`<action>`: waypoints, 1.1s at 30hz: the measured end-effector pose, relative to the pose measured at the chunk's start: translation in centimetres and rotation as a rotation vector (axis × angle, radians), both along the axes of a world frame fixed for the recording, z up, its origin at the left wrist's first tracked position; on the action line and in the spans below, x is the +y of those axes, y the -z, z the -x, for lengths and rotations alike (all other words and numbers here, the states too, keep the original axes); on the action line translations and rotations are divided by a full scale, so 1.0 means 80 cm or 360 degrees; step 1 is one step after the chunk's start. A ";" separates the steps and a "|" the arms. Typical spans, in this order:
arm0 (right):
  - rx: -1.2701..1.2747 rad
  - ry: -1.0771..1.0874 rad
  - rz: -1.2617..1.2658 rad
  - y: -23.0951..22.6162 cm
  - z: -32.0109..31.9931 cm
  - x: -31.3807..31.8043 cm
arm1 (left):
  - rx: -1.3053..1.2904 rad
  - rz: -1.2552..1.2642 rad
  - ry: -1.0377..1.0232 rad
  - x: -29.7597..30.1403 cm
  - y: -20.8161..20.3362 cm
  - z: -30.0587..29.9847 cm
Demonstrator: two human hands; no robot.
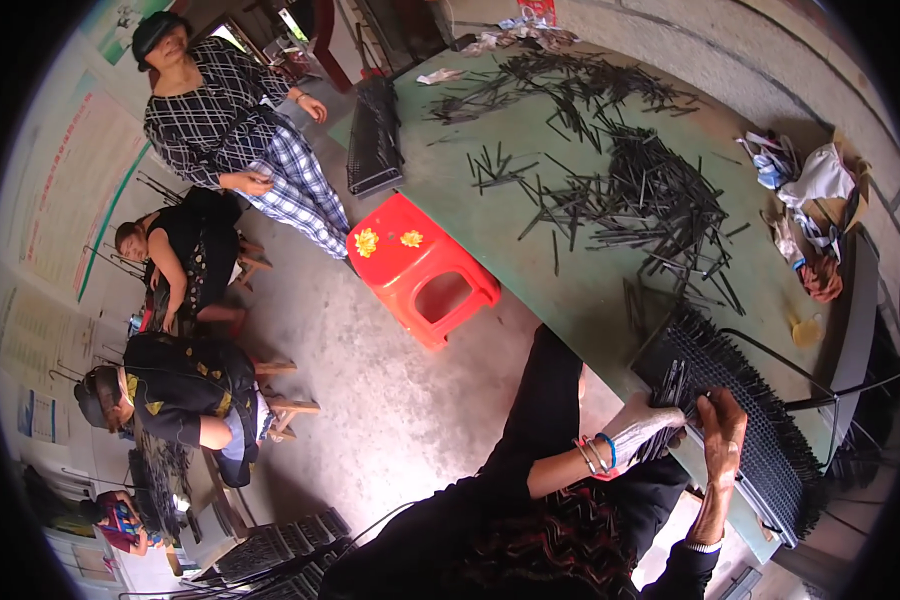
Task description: Manually inserting thin plastic strips into a perforated base plate for product assembly.
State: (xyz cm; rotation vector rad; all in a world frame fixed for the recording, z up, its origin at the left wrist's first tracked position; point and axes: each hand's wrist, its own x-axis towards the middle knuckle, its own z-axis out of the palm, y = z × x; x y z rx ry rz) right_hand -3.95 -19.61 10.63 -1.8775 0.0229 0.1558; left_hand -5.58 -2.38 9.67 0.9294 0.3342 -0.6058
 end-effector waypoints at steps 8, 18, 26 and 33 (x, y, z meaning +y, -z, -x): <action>-0.0212 0.0167 0.0100 -0.021 -0.013 -0.009 | 0.0292 0.0201 0.0012 0.000 0.043 -0.008; -0.0736 0.0719 0.0252 -0.005 -0.059 -0.023 | 0.0489 0.0455 -0.0028 -0.013 0.053 -0.006; -0.0697 0.0602 0.0320 0.010 -0.068 -0.029 | 0.0473 0.0414 -0.0007 -0.019 0.038 -0.001; -0.0708 0.0440 0.0489 -0.002 -0.075 -0.037 | 0.0443 0.0360 0.0052 -0.015 0.032 -0.003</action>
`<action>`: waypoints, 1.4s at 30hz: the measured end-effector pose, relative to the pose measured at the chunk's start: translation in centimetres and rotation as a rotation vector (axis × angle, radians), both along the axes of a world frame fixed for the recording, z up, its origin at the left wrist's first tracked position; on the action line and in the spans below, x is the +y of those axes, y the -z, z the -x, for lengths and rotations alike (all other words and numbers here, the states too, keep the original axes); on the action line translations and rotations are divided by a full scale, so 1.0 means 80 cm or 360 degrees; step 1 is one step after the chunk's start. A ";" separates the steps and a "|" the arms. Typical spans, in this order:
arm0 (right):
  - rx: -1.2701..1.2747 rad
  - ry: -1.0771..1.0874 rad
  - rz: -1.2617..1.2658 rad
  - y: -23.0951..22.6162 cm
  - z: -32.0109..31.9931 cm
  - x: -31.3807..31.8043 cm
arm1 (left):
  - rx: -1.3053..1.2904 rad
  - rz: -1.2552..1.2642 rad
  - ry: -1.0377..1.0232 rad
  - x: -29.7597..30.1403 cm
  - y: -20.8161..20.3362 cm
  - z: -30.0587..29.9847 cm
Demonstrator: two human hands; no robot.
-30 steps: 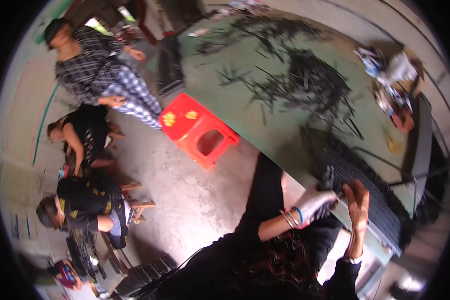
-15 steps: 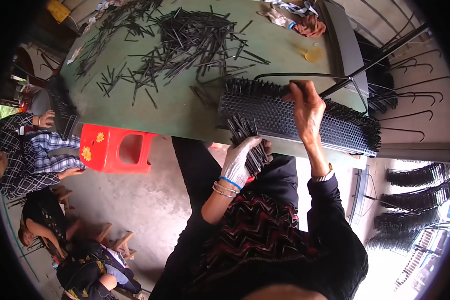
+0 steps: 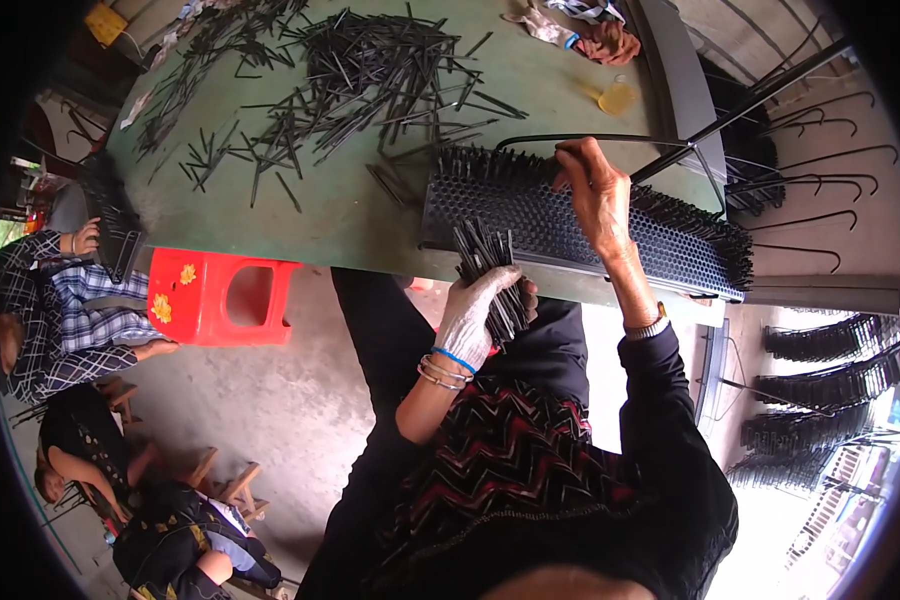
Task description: Manually inserting thin plastic strips into a perforated base plate for product assembly.
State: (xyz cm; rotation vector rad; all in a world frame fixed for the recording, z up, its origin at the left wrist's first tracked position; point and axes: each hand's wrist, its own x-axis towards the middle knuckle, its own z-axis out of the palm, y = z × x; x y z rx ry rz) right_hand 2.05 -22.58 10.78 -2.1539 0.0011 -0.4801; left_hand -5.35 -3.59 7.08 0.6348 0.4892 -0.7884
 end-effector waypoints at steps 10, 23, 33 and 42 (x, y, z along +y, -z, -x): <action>-0.0269 -0.0153 0.0953 0.014 -0.004 0.000 | 0.0043 0.0015 -0.0023 -0.003 0.003 0.004; 0.0763 -0.0533 -0.0353 -0.016 0.068 0.011 | -0.0113 -0.0085 -0.0038 -0.020 -0.012 0.002; -0.0185 0.0249 -0.0075 -0.011 0.032 0.003 | 0.0044 0.0247 0.0010 -0.020 -0.004 0.003; -0.0205 0.0177 0.0680 0.026 0.023 0.006 | 0.0080 0.0021 0.0008 -0.018 -0.003 0.000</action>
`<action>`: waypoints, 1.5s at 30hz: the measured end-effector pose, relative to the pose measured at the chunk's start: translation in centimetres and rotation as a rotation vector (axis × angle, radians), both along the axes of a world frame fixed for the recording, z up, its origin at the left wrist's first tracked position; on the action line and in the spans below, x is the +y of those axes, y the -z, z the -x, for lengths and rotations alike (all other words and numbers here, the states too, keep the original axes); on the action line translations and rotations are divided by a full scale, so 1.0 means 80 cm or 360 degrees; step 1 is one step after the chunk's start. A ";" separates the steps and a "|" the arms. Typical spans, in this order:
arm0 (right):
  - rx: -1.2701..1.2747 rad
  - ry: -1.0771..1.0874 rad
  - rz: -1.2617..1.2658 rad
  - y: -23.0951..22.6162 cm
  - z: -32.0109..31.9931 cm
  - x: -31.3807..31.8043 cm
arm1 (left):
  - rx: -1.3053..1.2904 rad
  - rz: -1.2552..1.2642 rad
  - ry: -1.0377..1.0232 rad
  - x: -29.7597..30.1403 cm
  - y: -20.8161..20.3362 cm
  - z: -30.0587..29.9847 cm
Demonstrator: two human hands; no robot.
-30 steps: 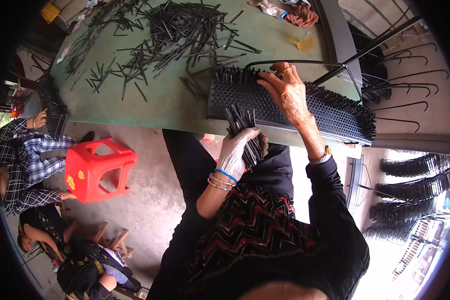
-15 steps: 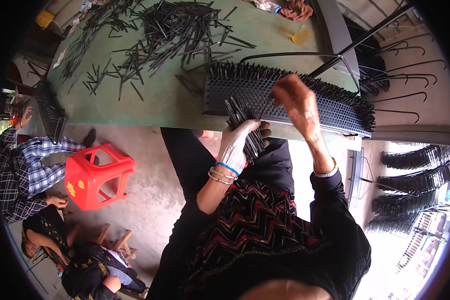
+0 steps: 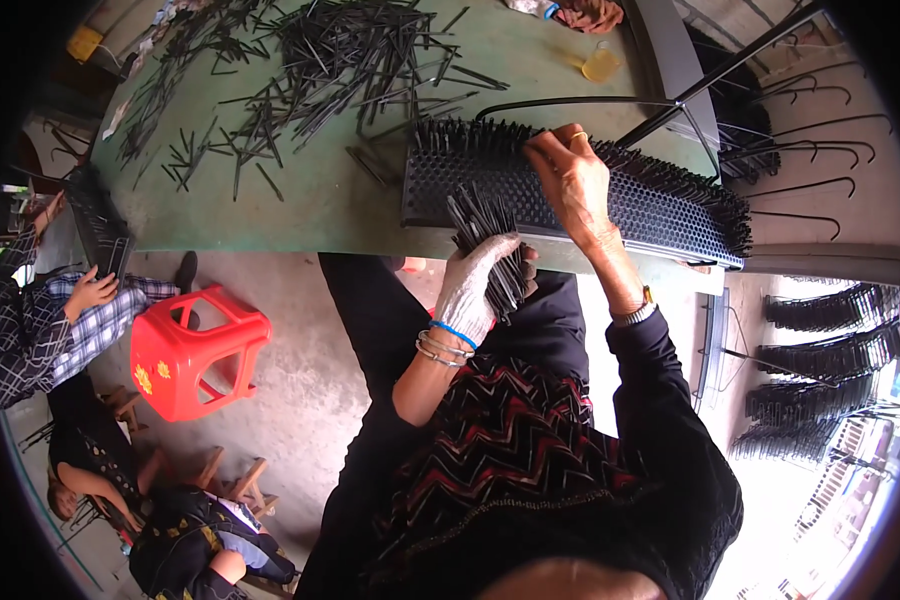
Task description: Manually inserting thin plastic strips into a perforated base plate for product assembly.
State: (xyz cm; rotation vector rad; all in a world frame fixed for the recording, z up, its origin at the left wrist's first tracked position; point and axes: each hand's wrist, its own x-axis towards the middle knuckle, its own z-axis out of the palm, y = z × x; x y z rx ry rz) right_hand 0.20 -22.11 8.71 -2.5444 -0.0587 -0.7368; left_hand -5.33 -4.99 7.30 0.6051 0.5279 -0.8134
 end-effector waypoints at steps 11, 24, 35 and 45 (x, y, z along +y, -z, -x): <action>0.1137 -0.0584 -0.0891 -0.054 0.051 0.006 | -0.0191 -0.0118 -0.0036 -0.007 -0.011 0.001; 0.0907 -0.0357 -0.1207 -0.062 0.044 -0.016 | -0.0123 -0.0115 -0.0010 -0.003 -0.006 -0.004; 0.0107 0.0086 -0.0600 -0.021 -0.001 -0.028 | -0.0014 0.0149 0.0004 -0.012 0.007 0.006; 0.0041 -0.0080 -0.0452 -0.021 -0.009 -0.038 | -0.0053 -0.0160 0.0024 -0.011 -0.005 0.001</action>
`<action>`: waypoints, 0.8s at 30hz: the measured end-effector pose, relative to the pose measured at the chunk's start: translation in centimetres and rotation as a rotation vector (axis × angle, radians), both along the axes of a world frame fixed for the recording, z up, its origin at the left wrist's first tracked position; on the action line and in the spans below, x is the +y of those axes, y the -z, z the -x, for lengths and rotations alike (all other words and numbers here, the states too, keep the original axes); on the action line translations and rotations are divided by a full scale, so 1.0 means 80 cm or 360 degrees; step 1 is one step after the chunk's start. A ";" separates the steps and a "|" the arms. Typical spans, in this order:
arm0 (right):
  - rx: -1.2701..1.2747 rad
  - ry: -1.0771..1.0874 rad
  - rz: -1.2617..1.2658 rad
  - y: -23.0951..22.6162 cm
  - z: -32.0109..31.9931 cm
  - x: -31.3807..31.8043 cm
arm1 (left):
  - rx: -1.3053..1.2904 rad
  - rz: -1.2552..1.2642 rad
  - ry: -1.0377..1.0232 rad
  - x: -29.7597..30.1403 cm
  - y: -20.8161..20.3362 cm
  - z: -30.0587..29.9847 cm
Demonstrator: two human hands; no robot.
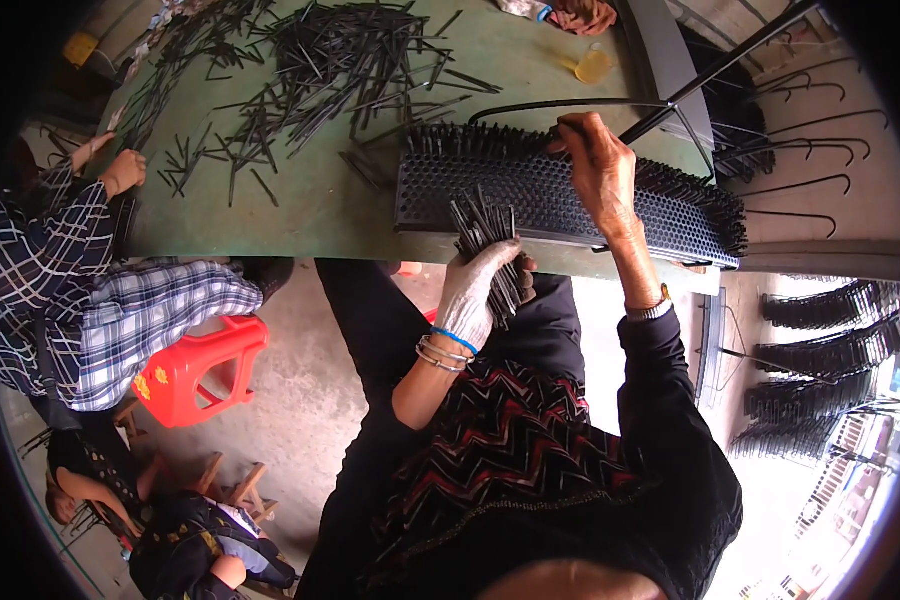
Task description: Manually inserting thin plastic strips into a perforated base plate for product assembly.
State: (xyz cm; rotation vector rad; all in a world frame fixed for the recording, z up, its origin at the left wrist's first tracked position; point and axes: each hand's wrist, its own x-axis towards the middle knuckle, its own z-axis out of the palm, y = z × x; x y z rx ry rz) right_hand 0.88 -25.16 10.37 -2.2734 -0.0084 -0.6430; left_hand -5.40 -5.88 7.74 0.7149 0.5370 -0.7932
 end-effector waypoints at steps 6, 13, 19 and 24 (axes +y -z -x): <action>-0.0059 -0.0194 0.0588 0.001 -0.003 -0.005 | -0.0062 0.0016 -0.0007 0.001 0.004 -0.003; -0.0130 -0.0040 0.0641 0.001 0.004 -0.001 | -0.0049 -0.0018 -0.0032 -0.004 0.000 0.001; 0.0016 0.0186 0.0752 0.005 0.021 0.004 | -0.0119 0.0011 -0.0034 -0.003 -0.003 0.008; 0.0390 -0.0073 0.0126 -0.024 0.064 0.021 | -0.0204 -0.0049 -0.0016 -0.003 -0.007 0.013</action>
